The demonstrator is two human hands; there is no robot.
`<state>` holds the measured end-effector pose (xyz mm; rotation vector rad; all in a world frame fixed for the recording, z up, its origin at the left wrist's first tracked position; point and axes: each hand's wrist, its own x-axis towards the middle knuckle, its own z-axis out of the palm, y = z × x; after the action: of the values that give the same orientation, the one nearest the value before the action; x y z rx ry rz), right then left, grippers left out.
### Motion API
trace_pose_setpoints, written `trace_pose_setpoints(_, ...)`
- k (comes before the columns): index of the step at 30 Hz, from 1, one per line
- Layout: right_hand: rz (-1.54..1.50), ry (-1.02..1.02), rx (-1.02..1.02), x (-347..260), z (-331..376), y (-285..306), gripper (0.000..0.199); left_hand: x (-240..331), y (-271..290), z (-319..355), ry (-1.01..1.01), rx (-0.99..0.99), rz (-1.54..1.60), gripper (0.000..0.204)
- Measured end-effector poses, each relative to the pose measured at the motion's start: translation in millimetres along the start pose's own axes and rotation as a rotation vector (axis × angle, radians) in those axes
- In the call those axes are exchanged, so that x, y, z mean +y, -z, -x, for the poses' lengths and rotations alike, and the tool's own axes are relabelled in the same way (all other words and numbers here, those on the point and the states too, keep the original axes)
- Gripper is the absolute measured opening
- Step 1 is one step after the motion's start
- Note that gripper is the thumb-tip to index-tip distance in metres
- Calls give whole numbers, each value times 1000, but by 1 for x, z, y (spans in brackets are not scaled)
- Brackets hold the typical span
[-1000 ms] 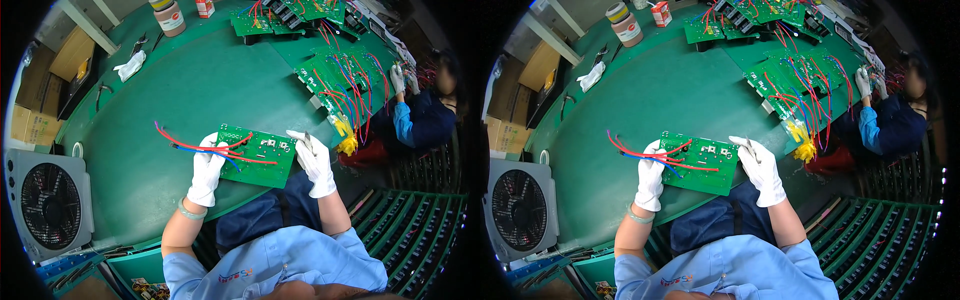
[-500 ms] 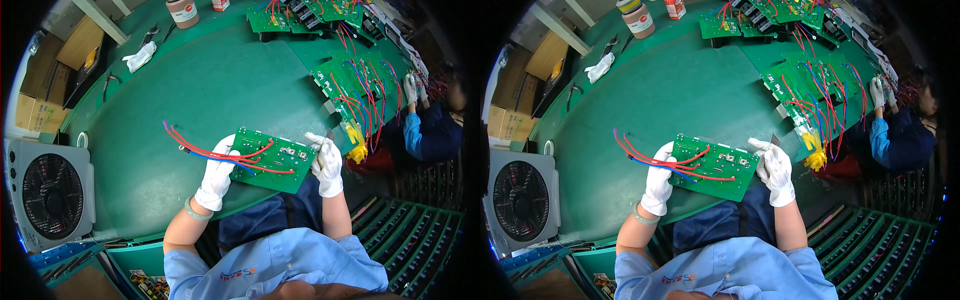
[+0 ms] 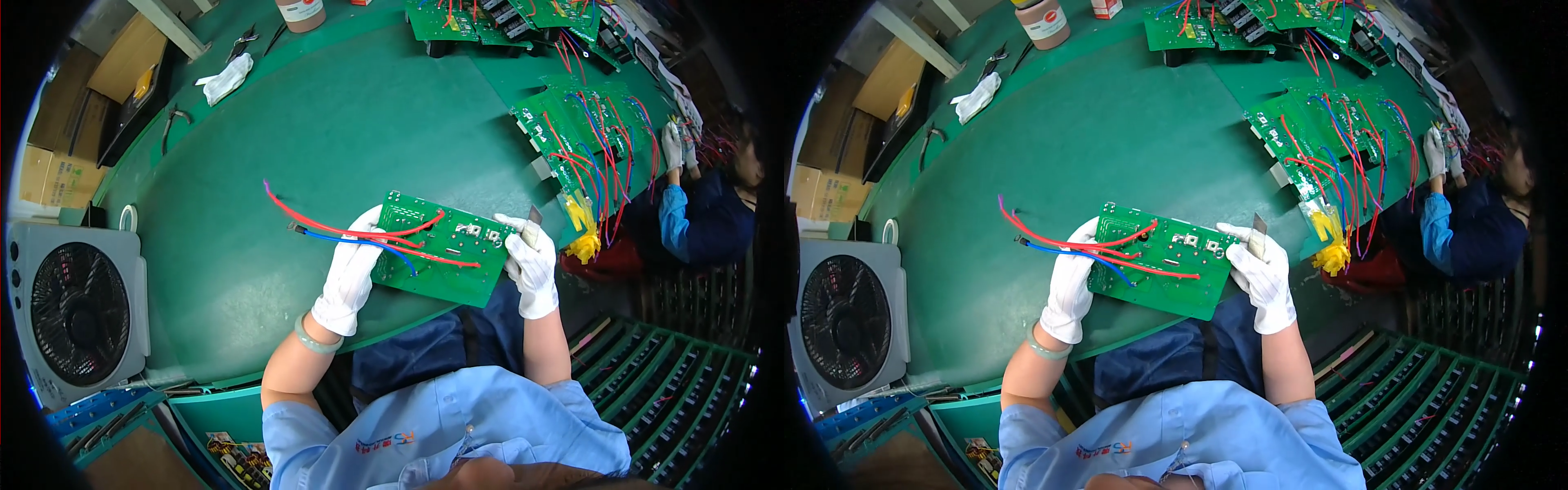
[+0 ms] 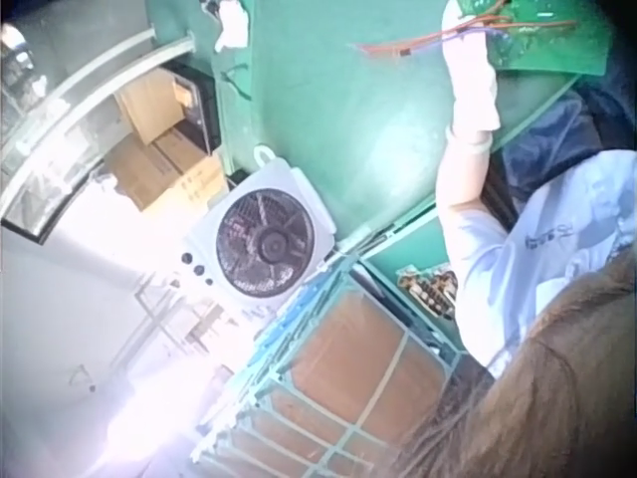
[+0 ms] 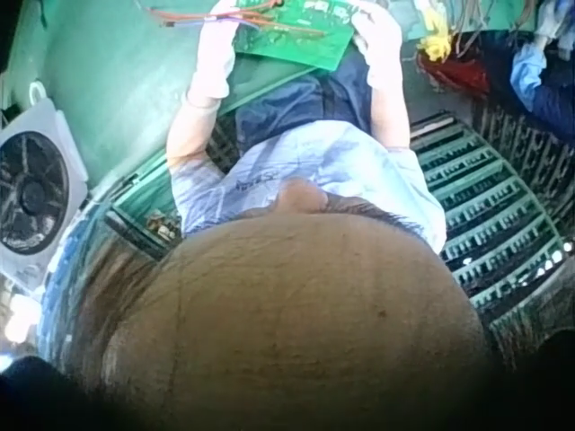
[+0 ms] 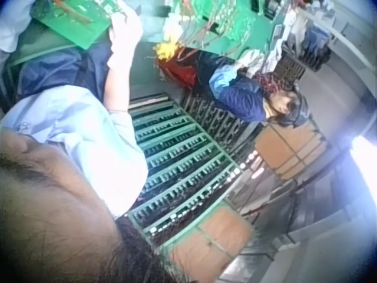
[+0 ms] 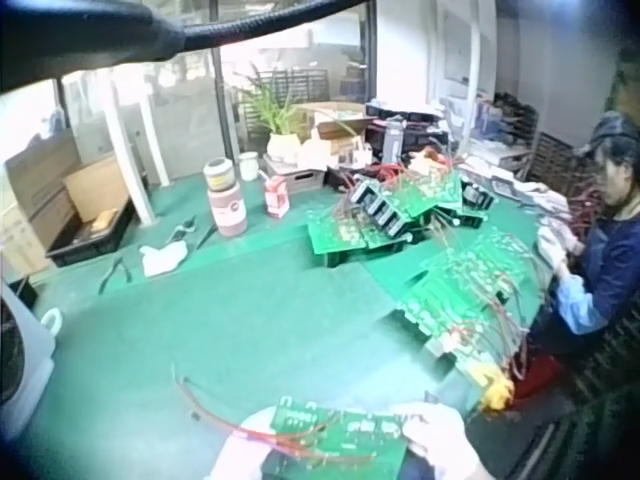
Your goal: Manually assemble components onto a green printed circuit board (PCB) including large capacitors.
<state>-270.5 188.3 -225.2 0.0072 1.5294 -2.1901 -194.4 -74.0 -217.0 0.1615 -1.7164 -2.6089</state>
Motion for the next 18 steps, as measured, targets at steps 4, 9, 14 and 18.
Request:
trace_pose_setpoints(4,-44,11,10,-9,1,-12,38,-1,-2,1,-22,59,-73,41)
trace_pose_setpoints(9,-21,-46,13,-6,0,-2,38,1,-1,-1,-25,68,-145,39)
trace_pose_setpoints(14,-35,10,49,-6,1,-8,39,1,3,3,9,101,-132,43)
trace_pose_setpoints(18,-10,17,48,-6,1,-9,38,1,8,5,52,145,-196,47)
